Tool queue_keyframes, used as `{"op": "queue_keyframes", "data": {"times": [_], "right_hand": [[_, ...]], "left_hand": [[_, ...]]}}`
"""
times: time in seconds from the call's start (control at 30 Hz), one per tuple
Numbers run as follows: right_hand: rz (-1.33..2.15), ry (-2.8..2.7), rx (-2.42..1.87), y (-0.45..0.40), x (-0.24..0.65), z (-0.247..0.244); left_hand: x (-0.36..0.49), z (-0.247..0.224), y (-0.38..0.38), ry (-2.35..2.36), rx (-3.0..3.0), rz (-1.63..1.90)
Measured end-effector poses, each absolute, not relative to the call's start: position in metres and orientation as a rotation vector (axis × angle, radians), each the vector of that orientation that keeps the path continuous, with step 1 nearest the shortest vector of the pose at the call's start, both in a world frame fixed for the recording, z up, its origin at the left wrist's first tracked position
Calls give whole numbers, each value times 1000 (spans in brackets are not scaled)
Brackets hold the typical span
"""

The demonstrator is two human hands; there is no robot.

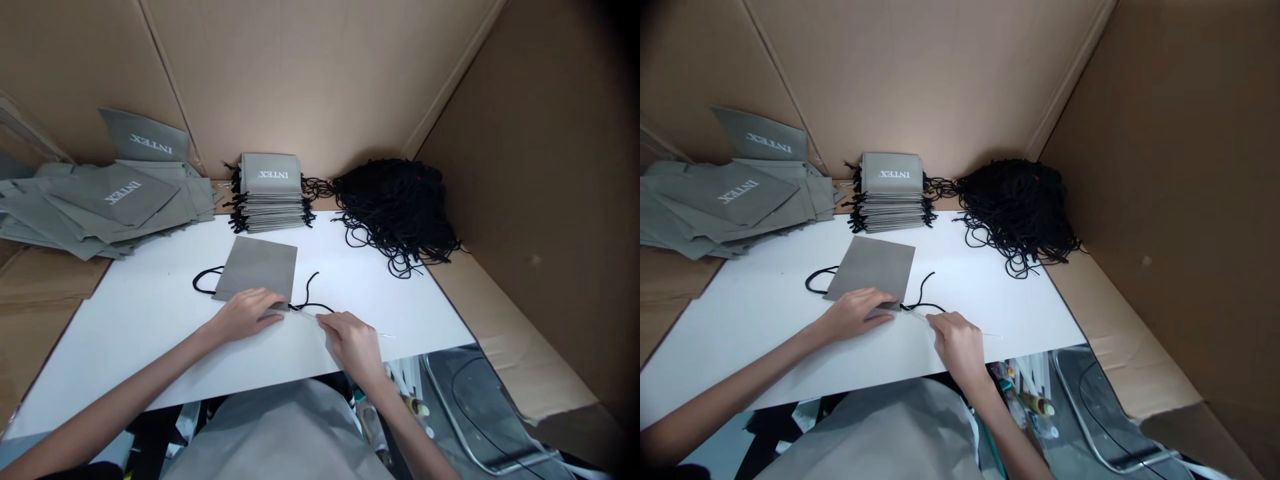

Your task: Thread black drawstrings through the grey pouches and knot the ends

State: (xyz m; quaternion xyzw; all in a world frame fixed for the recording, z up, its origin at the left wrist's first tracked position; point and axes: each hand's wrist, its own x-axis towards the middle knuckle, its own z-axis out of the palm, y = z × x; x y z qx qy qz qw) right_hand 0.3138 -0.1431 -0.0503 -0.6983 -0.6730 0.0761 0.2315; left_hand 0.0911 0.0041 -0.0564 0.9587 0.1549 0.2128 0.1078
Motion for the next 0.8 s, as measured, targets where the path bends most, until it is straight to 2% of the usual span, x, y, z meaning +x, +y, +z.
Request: {"op": "queue_keyframes", "data": {"times": [0.2,0.43,0.67,0.8], "right_hand": [[91,-1915,-1924,-135,310,-50],[96,-2001,-1848,-128,315,-48],[314,-1903,-1789,-125,314,-41],[272,-1819,-1759,-124,312,-44]], "left_hand": [[93,-45,27,425,2761,391],[94,-46,18,390,2922,332],[89,-48,8,435,3044,466],[87,-54,5,495,3055,676]]}}
